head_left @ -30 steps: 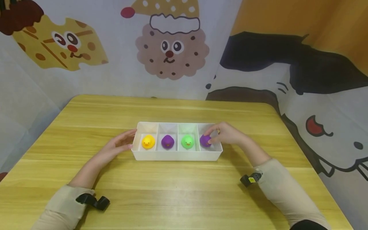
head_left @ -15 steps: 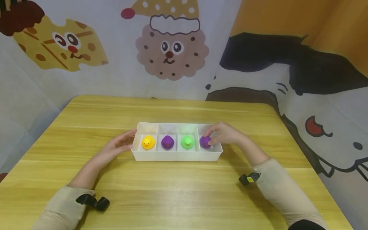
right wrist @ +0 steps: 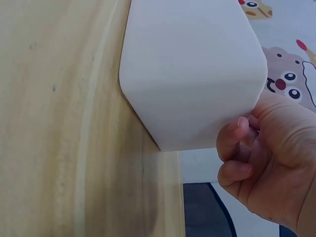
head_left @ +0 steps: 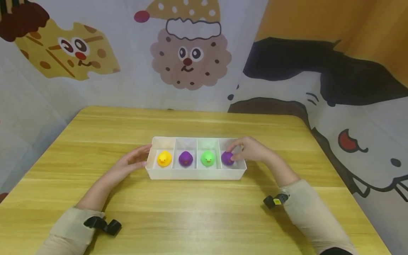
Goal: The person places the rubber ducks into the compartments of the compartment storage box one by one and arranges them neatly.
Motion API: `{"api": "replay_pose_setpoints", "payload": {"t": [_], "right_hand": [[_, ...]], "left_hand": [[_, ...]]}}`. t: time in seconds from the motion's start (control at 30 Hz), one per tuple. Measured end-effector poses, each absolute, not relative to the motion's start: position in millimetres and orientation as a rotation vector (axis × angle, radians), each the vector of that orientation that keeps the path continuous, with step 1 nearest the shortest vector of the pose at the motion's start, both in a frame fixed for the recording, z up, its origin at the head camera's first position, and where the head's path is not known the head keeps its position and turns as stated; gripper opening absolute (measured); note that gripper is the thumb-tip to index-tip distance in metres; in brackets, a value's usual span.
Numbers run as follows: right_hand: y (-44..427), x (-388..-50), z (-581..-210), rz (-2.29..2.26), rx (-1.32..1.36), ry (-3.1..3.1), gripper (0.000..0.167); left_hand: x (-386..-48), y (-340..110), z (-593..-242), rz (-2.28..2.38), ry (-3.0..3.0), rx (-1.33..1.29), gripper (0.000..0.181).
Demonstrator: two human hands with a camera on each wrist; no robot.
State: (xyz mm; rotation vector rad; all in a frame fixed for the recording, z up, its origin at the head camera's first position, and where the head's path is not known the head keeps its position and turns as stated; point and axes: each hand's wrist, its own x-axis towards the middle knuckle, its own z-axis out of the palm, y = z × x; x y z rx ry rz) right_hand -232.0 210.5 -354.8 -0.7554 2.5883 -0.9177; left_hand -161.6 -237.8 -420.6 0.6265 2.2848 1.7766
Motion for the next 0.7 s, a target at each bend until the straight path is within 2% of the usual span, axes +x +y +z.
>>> {"api": "replay_pose_setpoints", "payload": {"t": [0.47,0.7], "right_hand": [[239.1,-217.0,-351.4,-1.254,-0.627,2.626,0.028],[266.9,-208.0,-348.2,-1.253,-0.539,2.773,0.029]], "left_hand": [[-161.1,-235.7,-416.0,1.783,2.264,0.607,0.056],[-158.9,-237.2,-412.8,1.730,2.295,0.627,0.055]]}}
